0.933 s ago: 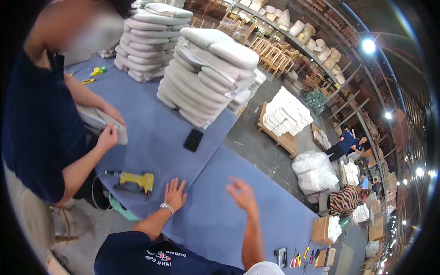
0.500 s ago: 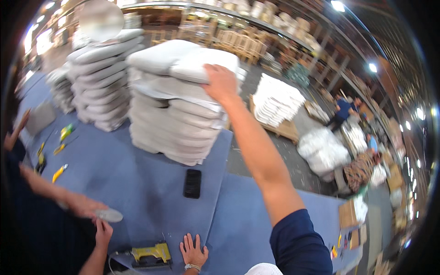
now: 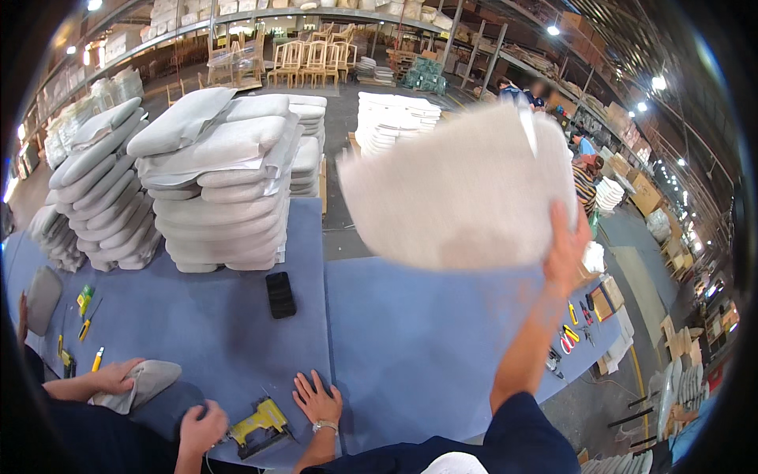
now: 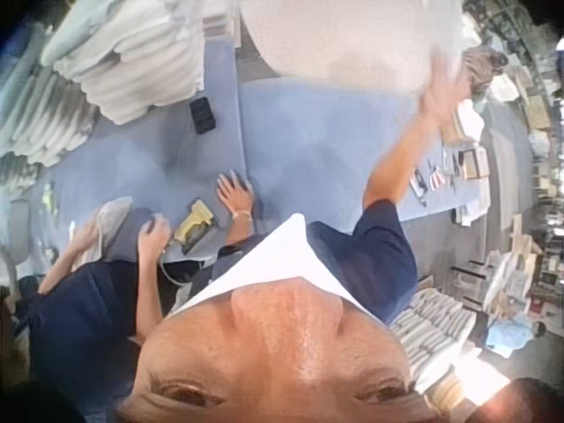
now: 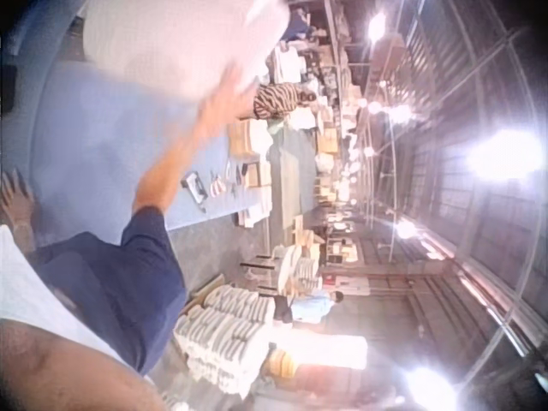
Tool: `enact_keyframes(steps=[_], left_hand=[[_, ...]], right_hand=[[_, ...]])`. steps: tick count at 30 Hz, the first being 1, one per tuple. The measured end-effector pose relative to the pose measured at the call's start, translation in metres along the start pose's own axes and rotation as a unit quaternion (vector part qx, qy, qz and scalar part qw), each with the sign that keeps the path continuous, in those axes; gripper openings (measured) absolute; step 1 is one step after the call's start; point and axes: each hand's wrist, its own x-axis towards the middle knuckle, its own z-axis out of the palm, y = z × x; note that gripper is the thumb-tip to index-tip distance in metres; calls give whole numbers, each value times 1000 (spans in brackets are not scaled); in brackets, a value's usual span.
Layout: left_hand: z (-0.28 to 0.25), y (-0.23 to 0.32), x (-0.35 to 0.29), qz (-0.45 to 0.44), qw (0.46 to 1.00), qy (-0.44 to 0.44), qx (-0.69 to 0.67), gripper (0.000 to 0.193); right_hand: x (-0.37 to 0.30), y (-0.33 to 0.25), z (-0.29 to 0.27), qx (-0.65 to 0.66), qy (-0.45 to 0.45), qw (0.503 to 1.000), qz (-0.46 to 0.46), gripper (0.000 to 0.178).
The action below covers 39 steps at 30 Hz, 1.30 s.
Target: The person staples fabric onto a cushion core using a pneumatic staple gun, trims excess fabric with a utility knife, and stacks the finished cushion. The person repeats this process for multiple cushions, handling fabric, cushion cores, and tools throughout.
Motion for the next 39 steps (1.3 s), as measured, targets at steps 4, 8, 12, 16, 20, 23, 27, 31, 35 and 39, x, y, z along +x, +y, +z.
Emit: enact_keyframes(steps=[4, 8, 12, 16, 20, 23, 27, 31, 35, 39], left_hand=[[1, -6, 3, 16, 1000, -7, 16, 75], [7, 0, 5, 12, 999, 11, 38, 75], [10, 20, 9, 22, 994, -11, -109, 80], [-82, 179, -27, 195, 861, -75, -465, 89], [-118, 328, -120, 380, 824, 109, -406, 100], [-98, 344, -132, 290, 852, 228, -371, 103], [-105, 353, -126, 137, 889, 319, -298, 86], [-167, 357, -108, 67, 940, 310, -128, 67], [-189, 383, -105, 101, 963, 240, -75, 60], [-187, 443, -95, 142, 972, 184, -29, 54]], right_hand=[[-72, -12, -115, -291, -195, 932, 93, 39], [-137, 21, -152, -258, -207, 932, 151, 42], [-153, 37, -170, -233, -146, 953, 128, 43], [-163, 44, -165, -103, -208, 966, 118, 43], [-174, 41, -180, 189, -280, 915, 223, 44], [-170, 70, -233, 218, -384, 872, 211, 44], [-216, 228, -357, -79, -370, 911, 165, 43], [-272, 353, -488, -318, -353, 835, 277, 53], [-277, 391, -536, -419, -367, 793, 246, 54], [-279, 421, -546, -422, -359, 818, 156, 49]])
